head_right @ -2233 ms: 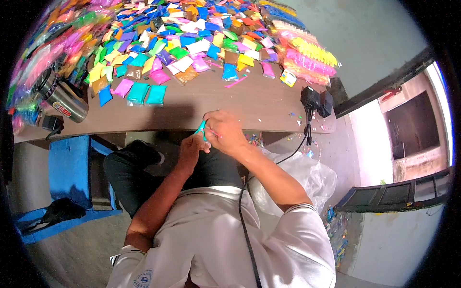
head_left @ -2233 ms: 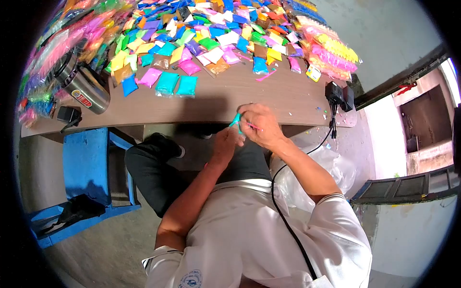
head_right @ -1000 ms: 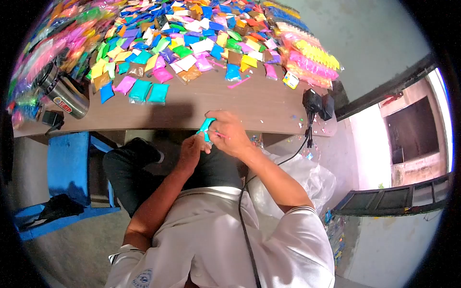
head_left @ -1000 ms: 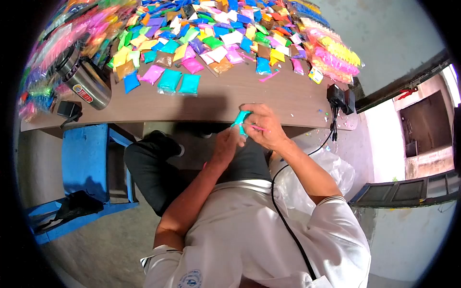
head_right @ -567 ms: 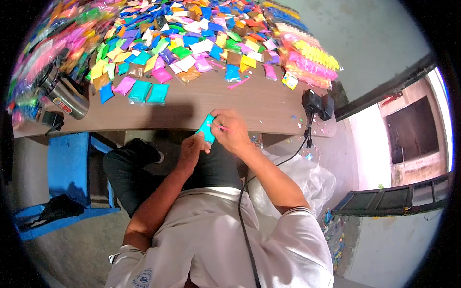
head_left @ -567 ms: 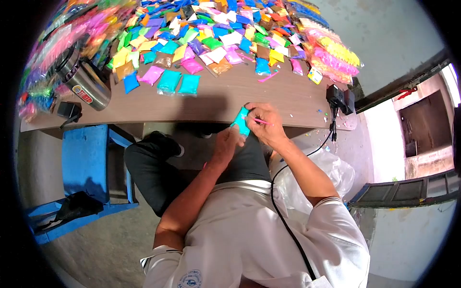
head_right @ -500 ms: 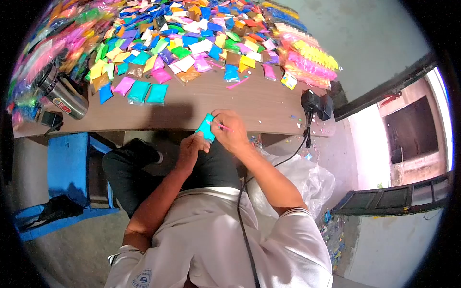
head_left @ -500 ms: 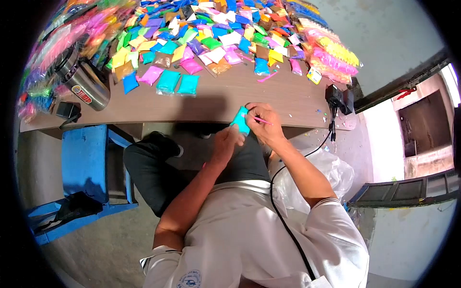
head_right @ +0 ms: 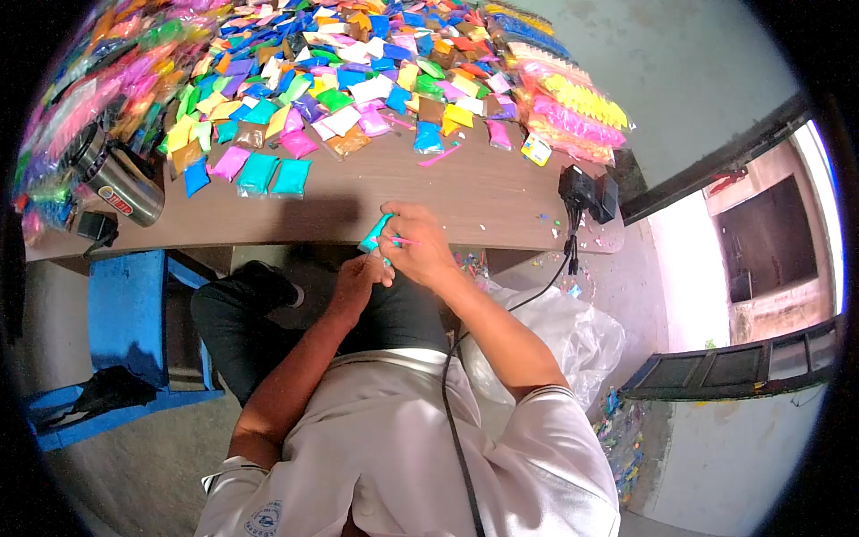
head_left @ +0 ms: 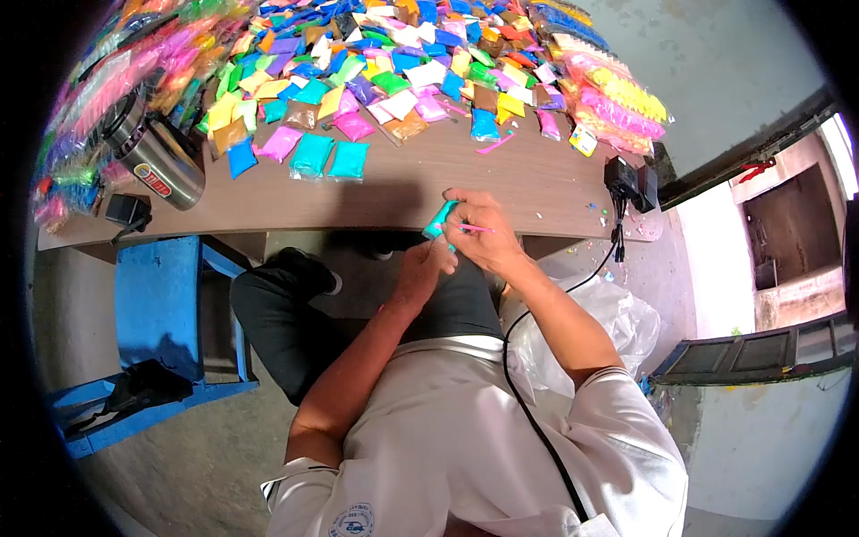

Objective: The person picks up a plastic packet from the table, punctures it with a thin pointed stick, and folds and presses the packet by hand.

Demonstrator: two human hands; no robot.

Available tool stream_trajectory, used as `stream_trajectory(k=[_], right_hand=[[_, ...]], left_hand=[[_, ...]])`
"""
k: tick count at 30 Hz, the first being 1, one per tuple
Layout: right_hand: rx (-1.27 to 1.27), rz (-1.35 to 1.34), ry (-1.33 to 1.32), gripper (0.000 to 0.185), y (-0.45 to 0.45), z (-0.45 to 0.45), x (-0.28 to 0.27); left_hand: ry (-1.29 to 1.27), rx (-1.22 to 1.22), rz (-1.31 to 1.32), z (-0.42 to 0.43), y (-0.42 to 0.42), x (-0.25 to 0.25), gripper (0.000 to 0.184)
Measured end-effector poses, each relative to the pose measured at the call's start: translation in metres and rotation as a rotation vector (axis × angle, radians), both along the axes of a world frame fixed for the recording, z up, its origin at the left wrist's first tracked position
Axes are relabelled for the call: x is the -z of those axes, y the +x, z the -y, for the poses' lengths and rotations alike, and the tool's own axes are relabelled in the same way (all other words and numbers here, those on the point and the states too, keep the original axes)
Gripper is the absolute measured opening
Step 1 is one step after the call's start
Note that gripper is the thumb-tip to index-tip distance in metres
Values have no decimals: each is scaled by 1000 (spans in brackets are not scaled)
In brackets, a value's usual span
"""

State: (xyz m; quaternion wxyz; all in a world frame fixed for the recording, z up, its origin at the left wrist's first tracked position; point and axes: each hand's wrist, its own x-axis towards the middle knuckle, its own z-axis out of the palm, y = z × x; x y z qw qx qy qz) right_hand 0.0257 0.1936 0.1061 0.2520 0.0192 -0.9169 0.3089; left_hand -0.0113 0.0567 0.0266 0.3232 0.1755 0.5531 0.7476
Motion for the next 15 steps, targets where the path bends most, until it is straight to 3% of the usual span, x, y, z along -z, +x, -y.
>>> stream_trajectory(k=[5, 7, 15], right_hand=[[-1, -57, 44, 7, -5, -10, 8], [6, -66, 26, 8, -6, -10, 8], [71, -43, 82, 6, -2, -2, 3]], left_hand=[[69, -25, -64, 1, -4, 1, 40], [-36, -25, -35, 4, -4, 1, 41], [-23, -63, -1, 2, -5, -15, 43]])
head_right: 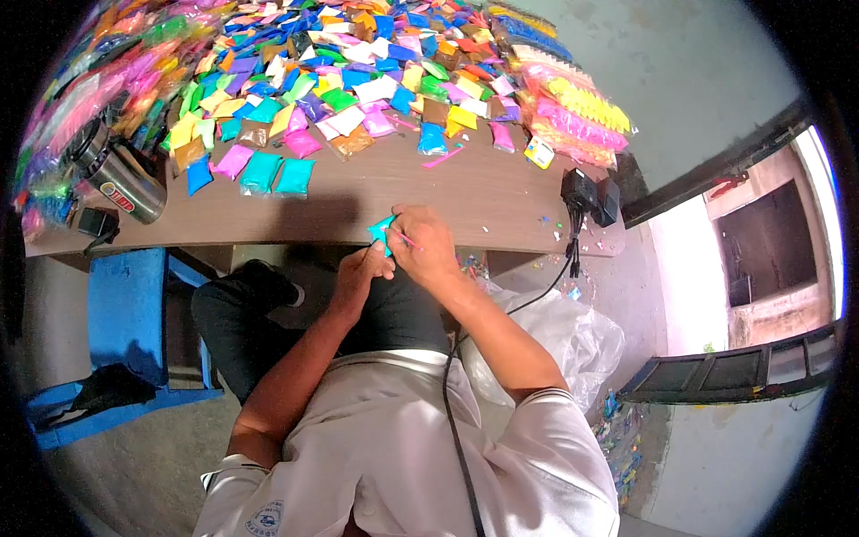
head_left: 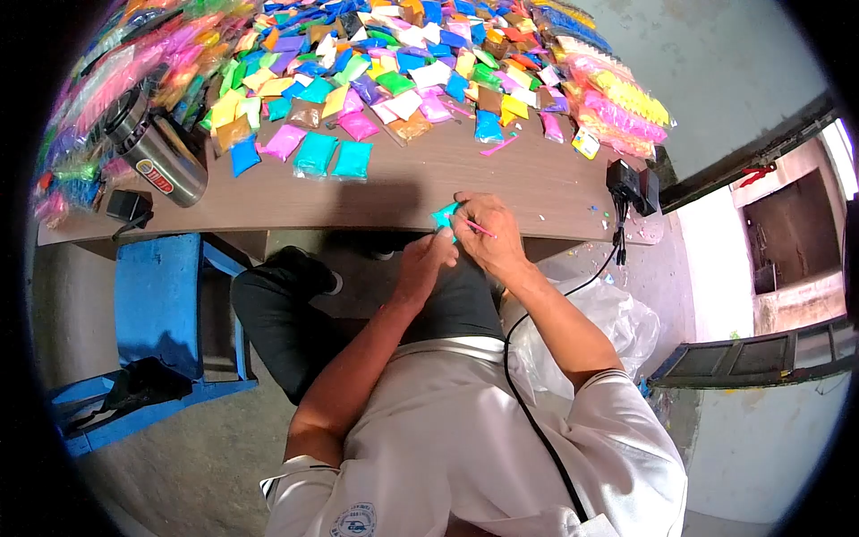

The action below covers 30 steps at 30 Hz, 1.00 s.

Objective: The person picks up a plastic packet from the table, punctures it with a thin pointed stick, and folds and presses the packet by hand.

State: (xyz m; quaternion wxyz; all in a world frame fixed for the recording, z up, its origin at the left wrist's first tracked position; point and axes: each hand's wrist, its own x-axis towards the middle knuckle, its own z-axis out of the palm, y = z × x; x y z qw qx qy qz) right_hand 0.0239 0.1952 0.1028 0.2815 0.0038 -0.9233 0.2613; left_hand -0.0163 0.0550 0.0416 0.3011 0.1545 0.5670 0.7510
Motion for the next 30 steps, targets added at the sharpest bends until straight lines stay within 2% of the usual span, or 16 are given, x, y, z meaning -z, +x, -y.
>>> stream_trajectory(k=[4, 7, 10, 12, 15, 16, 18, 22, 24, 28, 30], right_hand=[[16, 56, -84, 6, 4, -1, -1], [-78, 62, -157, 5, 2, -11, -2], [-148, 1, -9, 5, 0, -15, -10], [-283, 13, 109, 4, -4, -17, -13], [-303, 27, 133, 4, -9, -21, -9], [-303, 26, 133, 4, -10, -21, -8], [-107, 274, 55, 6, -10, -22, -7], [-133, 166, -34, 7, -12, -18, -12], [-339, -115, 131, 6, -11, -15, -18], [-314, -25, 166, 5, -13, -12, -11], [-157, 76, 236, 7, -12, -11, -7]], left_hand=[[-95, 18, -79, -5, -7, 7, 43], [-128, 12, -78, -7, -7, 12, 43], [-106, 25, -58, -8, -3, 9, 43], [-95, 19, -70, -8, -2, 9, 44], [-64, 14, -76, -9, -3, 11, 46], [-43, 13, -68, -9, -4, 12, 46], [-26, -1, -85, -9, -5, 11, 47], [-84, -15, -77, -8, -5, 10, 48], [-74, -11, -81, -8, -5, 13, 48], [-31, -8, -50, -9, -4, 11, 49], [-50, -16, -73, -8, -5, 8, 48]])
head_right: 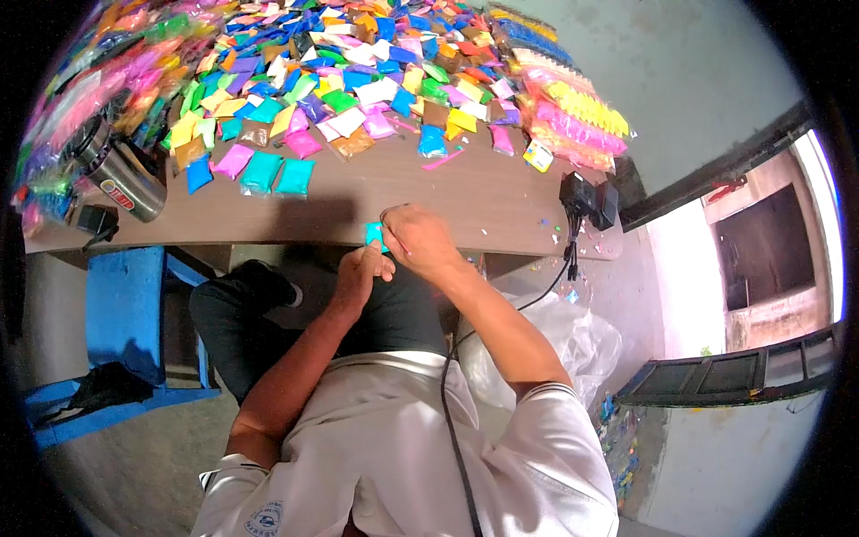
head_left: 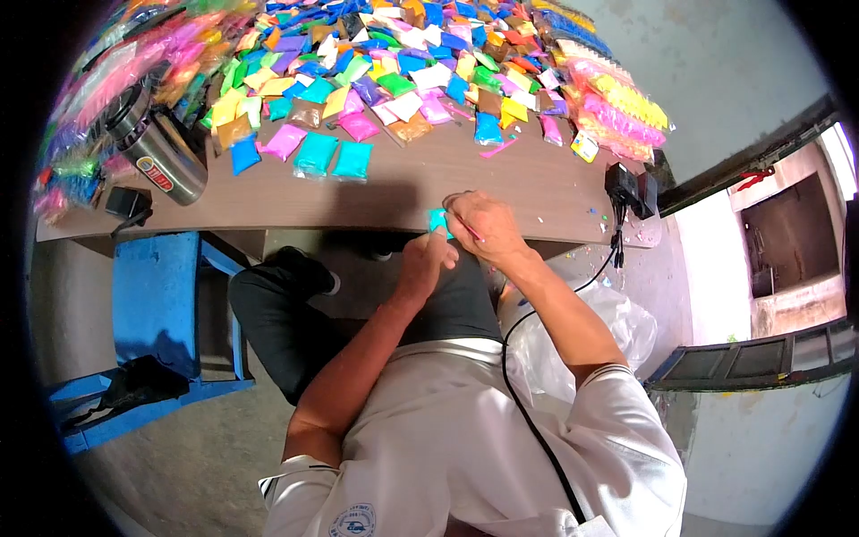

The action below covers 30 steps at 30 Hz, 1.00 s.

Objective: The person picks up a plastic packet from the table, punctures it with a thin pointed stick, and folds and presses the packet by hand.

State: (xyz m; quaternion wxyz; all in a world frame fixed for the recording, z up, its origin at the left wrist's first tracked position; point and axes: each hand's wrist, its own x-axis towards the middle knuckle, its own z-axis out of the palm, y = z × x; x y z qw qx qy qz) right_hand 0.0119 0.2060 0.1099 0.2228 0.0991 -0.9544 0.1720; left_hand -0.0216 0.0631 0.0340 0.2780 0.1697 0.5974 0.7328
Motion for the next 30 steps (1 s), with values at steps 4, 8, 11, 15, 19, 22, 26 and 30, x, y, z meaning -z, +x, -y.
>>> stream_trajectory(k=[4, 8, 11, 15, 19, 22, 26, 30], right_hand=[[25, 14, -167, 6, -2, -4, 1], [-109, -3, -213, 7, 5, -2, -9], [-111, -74, -75, 6, 6, 3, -8], [-12, -10, -295, 6, -9, -10, 11], [298, -10, -441, 8, -9, -57, 17], [557, 389, -1021, 9, 2, -85, -9], [463, 466, -1132, 12, -2, -113, -20], [498, 444, -1246, 17, -8, -126, -21]], left_hand=[[-57, 9, -35, 1, -2, -3, 49], [-40, 12, -21, 1, 1, 9, 50], [11, -12, -17, -2, 3, 10, 51], [24, -13, -31, 0, 1, 6, 51], [30, 10, -11, 5, 1, 12, 51], [56, 7, -20, 8, 3, 17, 51], [75, 40, 32, 9, 4, 10, 51], [75, 80, -14, 16, 7, 4, 52]])
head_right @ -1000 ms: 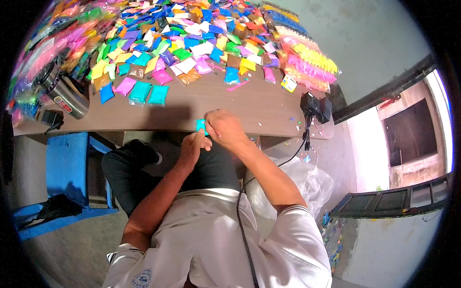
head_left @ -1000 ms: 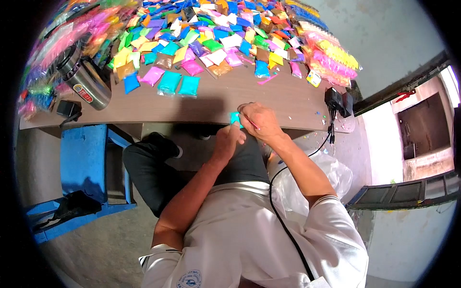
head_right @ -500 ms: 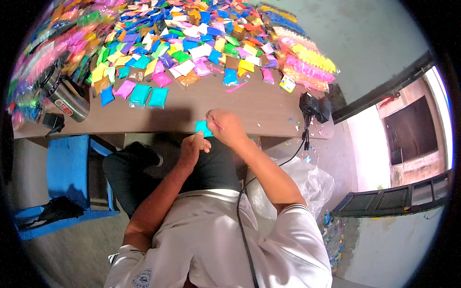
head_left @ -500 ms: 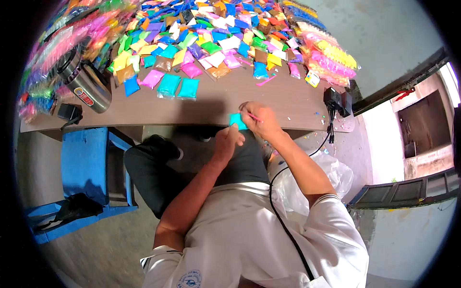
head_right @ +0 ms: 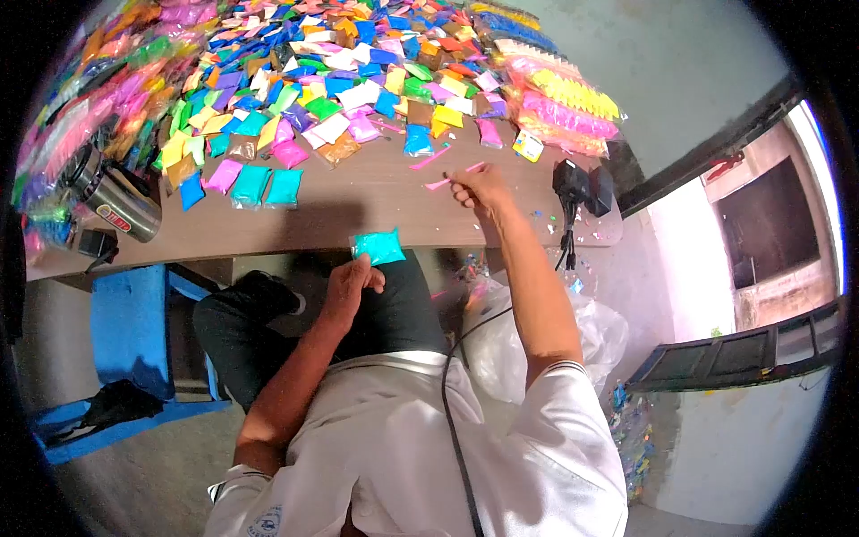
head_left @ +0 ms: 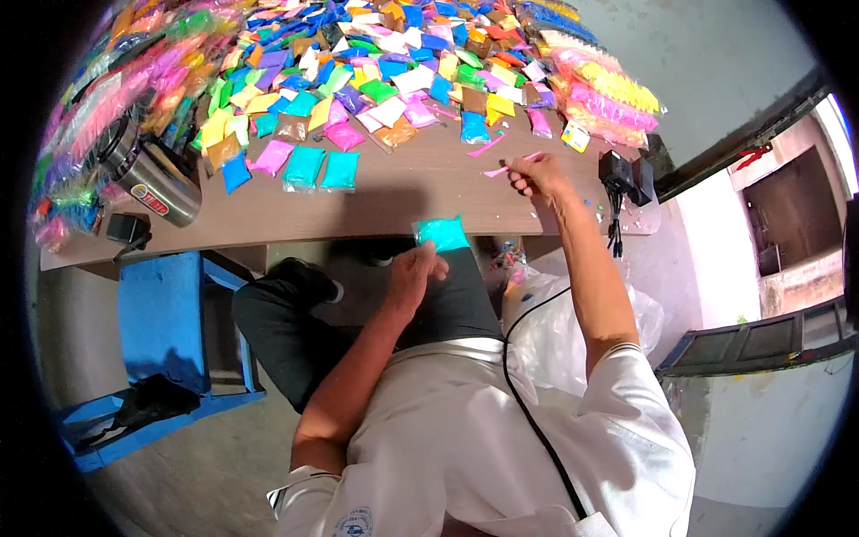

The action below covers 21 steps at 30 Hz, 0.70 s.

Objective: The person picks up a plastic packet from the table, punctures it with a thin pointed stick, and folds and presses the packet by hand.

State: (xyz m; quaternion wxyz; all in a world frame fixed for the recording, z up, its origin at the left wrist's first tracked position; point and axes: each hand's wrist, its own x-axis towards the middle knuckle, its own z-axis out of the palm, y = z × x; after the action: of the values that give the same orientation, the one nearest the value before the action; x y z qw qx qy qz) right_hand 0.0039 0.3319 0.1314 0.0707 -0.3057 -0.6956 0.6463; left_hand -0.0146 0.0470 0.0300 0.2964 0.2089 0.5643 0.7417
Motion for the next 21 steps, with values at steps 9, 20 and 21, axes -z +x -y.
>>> stream_trajectory(k=[9, 20, 21], right_hand=[[-54, 33, 230, 42, 64, 123, 9], [-7, -284, -683, 31, 79, 140, 52], [6, -342, -817, 29, 78, 140, 50]], left_hand=[[-17, 54, -10, 6, 9, -5, 47], [16, 346, -28, 19, 23, -36, 43], [68, 316, -28, 21, 22, -29, 43]])
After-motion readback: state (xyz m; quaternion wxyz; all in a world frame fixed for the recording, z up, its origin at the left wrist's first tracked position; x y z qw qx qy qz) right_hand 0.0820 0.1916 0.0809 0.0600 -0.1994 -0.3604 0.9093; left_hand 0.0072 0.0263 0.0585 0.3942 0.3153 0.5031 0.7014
